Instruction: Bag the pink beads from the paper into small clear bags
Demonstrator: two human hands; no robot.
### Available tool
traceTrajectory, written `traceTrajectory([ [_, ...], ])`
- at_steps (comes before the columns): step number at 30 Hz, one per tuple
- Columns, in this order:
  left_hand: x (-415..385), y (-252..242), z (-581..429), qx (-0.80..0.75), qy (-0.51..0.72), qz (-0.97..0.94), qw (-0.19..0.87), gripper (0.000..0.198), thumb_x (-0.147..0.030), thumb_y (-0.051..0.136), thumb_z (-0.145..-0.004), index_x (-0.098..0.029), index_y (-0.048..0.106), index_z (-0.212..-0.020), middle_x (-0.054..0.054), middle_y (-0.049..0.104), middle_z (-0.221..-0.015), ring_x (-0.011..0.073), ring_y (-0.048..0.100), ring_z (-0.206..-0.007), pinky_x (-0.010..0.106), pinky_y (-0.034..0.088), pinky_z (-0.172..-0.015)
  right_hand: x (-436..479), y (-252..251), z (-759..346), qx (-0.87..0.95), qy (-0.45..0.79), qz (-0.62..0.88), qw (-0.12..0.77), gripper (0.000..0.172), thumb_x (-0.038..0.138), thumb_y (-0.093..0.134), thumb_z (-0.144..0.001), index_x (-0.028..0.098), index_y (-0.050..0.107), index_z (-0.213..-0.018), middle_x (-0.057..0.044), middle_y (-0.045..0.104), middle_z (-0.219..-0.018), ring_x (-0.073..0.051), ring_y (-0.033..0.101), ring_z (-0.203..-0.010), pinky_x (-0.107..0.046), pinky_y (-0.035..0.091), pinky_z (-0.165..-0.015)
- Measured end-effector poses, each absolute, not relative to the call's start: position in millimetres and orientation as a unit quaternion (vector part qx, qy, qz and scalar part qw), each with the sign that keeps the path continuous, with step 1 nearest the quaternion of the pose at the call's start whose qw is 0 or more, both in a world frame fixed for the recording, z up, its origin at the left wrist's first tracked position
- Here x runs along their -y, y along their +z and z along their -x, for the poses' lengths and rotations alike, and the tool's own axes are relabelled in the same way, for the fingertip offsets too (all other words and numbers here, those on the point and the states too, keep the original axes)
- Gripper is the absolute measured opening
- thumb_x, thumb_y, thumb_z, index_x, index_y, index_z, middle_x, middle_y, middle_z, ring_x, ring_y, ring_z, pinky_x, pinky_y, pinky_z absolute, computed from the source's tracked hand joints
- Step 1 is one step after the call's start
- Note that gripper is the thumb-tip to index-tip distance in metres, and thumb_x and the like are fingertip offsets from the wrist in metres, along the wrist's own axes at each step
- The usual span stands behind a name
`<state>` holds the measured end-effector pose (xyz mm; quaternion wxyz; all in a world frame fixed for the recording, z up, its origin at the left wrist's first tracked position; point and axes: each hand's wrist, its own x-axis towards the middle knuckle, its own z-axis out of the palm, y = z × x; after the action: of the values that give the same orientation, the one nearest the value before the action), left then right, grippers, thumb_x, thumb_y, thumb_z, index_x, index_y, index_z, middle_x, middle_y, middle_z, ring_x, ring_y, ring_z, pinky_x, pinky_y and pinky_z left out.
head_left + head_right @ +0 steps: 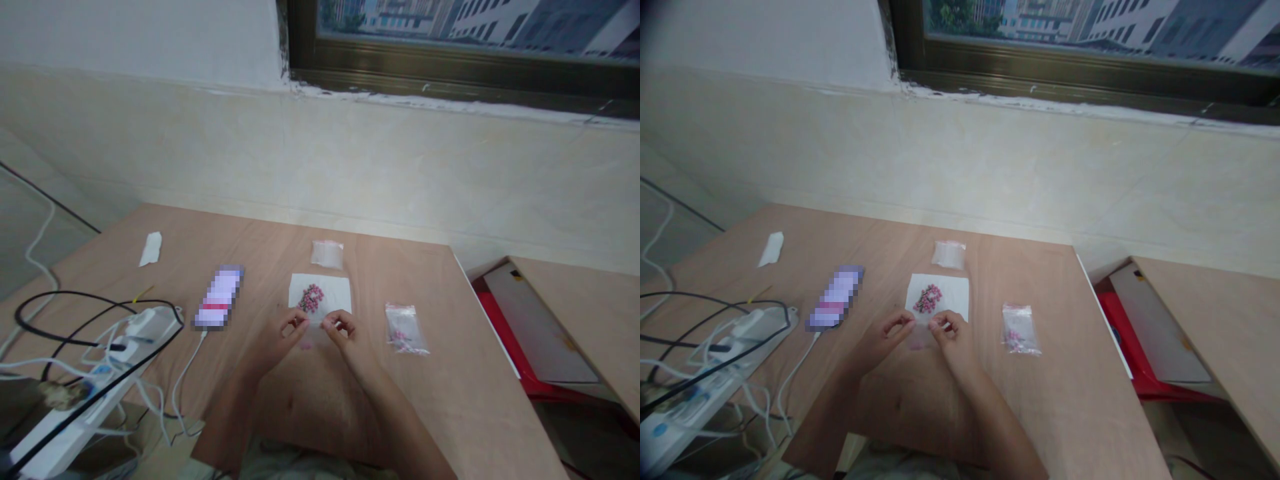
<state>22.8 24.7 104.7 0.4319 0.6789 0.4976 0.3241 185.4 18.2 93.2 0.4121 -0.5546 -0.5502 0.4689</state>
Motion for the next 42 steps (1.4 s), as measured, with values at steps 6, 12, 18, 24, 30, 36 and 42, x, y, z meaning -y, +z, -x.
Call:
traceTrajectory([
  [6,-25.2,101.9,-24.9,-0.493,0.326,-0.698,0.406,0.017,-0.027,0.044,-0.076,-0.016,0.056,-0.071,0.000,0.055,-0.068,0.0128,0.051,-0.069,0.022,0.040,-0.066,-18.4,96.3,-180.4,0.533,0.502,0.545,0.408,0.014,0.030,0.053,-0.068,0.017,0.056,-0.064,0.000,0.054,-0.063,-0.014,0.049,-0.064,-0.025,0.036,-0.061],
  [12,-26.4,100.1,-27.8,-0.479,0.329,-0.702,0.411,0.017,-0.028,0.043,-0.076,-0.017,0.055,-0.072,0.001,0.055,-0.072,0.0136,0.051,-0.073,0.024,0.040,-0.069,-20.0,98.1,-179.2,0.541,0.512,0.524,0.413,0.015,0.032,0.054,-0.067,0.017,0.056,-0.064,0.001,0.053,-0.062,-0.013,0.047,-0.061,-0.023,0.036,-0.059],
  [18,-28.5,99.2,-27.3,-0.487,0.311,-0.709,0.406,0.017,-0.030,0.044,-0.075,-0.018,0.056,-0.074,0.001,0.055,-0.073,0.0140,0.050,-0.072,0.025,0.039,-0.069,-20.4,96.0,-184.8,0.500,0.544,0.513,0.436,0.017,0.033,0.056,-0.066,0.017,0.054,-0.060,0.002,0.052,-0.059,-0.012,0.047,-0.060,-0.023,0.035,-0.059],
  [24,-31.0,97.0,-26.7,-0.516,0.317,-0.699,0.380,0.019,-0.030,0.043,-0.075,-0.017,0.054,-0.066,-0.001,0.052,-0.066,0.0132,0.049,-0.067,0.023,0.039,-0.063,-23.5,91.7,-189.5,0.485,0.554,0.518,0.436,0.019,0.036,0.057,-0.065,0.017,0.056,-0.065,0.001,0.054,-0.062,-0.012,0.047,-0.060,-0.023,0.036,-0.058],
  [30,-30.5,96.8,-28.3,-0.485,0.296,-0.709,0.417,0.018,-0.030,0.043,-0.076,-0.018,0.056,-0.072,0.001,0.056,-0.073,0.0137,0.051,-0.073,0.024,0.040,-0.068,-26.6,85.8,-190.7,0.469,0.547,0.529,0.448,0.021,0.036,0.059,-0.063,0.016,0.054,-0.060,0.001,0.053,-0.057,-0.011,0.048,-0.057,-0.023,0.036,-0.056],
  [36,-27.9,97.6,-28.3,-0.508,0.326,-0.668,0.435,0.018,-0.031,0.045,-0.075,-0.017,0.056,-0.071,0.000,0.056,-0.071,0.0148,0.052,-0.074,0.025,0.041,-0.069,-24.1,84.2,-191.3,0.456,0.573,0.532,0.425,0.026,0.041,0.057,-0.064,0.015,0.057,-0.065,-0.002,0.059,-0.062,-0.013,0.052,-0.059,-0.025,0.040,-0.056],
  [42,-28.0,91.9,-28.7,-0.536,0.337,-0.598,0.492,0.022,-0.035,0.043,-0.075,-0.018,0.056,-0.079,0.001,0.059,-0.076,0.0154,0.054,-0.076,0.024,0.042,-0.067,-5.3,69.0,-193.4,0.454,0.619,0.499,0.402,0.030,0.045,0.053,-0.066,0.016,0.055,-0.060,0.000,0.056,-0.057,-0.012,0.051,-0.056,-0.025,0.040,-0.057],
])
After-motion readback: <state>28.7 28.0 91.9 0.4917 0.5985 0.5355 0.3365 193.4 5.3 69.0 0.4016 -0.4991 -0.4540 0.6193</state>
